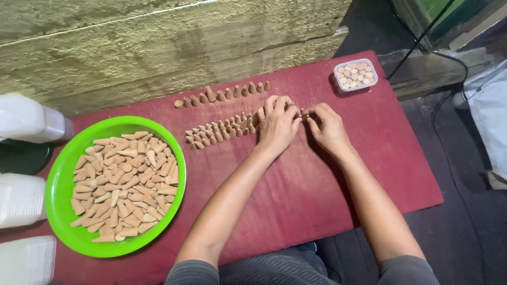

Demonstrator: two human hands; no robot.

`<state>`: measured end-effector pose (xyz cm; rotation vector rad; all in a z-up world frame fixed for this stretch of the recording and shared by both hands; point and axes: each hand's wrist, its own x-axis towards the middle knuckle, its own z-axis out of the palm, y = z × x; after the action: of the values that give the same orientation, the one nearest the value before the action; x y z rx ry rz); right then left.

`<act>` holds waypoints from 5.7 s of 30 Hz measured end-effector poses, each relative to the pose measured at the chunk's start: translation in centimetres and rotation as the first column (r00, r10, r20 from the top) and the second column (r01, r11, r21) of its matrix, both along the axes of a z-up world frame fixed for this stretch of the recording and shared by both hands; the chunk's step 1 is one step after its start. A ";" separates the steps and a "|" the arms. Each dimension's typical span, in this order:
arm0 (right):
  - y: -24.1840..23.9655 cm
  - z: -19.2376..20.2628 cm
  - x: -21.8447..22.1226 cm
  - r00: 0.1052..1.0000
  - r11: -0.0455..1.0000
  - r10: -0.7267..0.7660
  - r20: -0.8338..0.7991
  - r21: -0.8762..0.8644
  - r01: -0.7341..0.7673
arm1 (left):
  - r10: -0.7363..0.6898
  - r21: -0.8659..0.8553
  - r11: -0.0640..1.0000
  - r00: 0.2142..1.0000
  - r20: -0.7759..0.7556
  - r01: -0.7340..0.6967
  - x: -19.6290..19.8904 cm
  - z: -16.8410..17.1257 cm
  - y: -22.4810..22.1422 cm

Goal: Arranging incense cones from a bowl into organized rows on a work surface.

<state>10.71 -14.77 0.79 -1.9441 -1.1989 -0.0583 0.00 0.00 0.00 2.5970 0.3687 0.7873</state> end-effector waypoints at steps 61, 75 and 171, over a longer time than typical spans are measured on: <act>0.5 2.0 -4.1 0.970 0.958 -0.241 0.024 -0.154 0.242 | 0.591 0.298 0.771 0.806 -0.005 -0.563 -39.3 10.0 5.7; -0.5 1.0 -7.0 0.860 0.960 -0.092 0.502 -0.184 0.210 | 0.593 0.352 0.753 0.805 0.005 -0.556 -39.1 10.0 5.5; 12.3 0.6 -16.9 0.699 0.988 0.139 0.701 -0.144 -0.053 | 0.297 0.048 0.951 0.855 -0.426 -0.307 -32.0 10.3 22.7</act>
<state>-6.20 -2.51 1.39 -2.0086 -1.8331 -0.7733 -32.04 22.70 10.28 2.7128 0.9290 0.2829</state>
